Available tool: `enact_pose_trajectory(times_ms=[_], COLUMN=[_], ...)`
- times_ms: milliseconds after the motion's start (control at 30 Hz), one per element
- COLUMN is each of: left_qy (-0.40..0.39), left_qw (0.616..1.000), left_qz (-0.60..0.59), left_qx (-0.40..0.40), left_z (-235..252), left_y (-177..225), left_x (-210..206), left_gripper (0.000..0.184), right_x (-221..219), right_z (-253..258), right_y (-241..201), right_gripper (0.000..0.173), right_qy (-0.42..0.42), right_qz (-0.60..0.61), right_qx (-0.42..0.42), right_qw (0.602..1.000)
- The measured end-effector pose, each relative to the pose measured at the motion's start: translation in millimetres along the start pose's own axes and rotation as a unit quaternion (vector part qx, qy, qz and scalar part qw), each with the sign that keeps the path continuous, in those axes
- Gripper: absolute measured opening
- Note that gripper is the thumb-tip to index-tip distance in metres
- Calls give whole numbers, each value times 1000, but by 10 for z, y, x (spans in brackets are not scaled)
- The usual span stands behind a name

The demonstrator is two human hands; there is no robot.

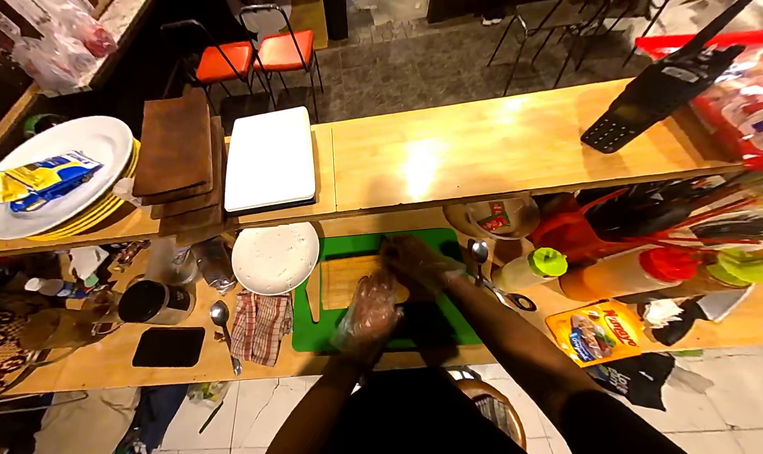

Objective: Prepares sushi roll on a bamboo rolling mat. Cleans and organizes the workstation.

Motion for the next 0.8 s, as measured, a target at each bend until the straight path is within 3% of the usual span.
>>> enact_pose_trajectory(times_ms=[100,167,300,433,800], left_qy=[-8,-48,-48,-54,-85], left_qw=[1000,998,997,996,994], left_qz=[23,44,67,66,31], left_qx=[4,13,10,22,63], left_z=[312,469,535,520,532], left_y=[-119,-139,-123,-101,-12], left_x=[-31,43,113,110,359], left_gripper=[65,65,65,64,64], right_x=[105,218,296,35,87], right_z=[432,571,537,768,637], right_y=[275,260,125,225,-174], right_gripper=[20,24,27,27,34], right_qy=[50,-5,-113,-141,-150], right_qz=[-13,1,73,-84,-235], right_qx=[50,12,-33,54,10], right_qw=[997,1000,990,985,960])
Point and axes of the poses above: each hand's wrist, its own z-axis towards the middle knuckle, its own x-axis out of the back of the hand, y = z × x, the point moved 1 cm from there along z, towards the middle knuckle, and after that the axes turned 7 degrees about y, right-handed, at the moved point
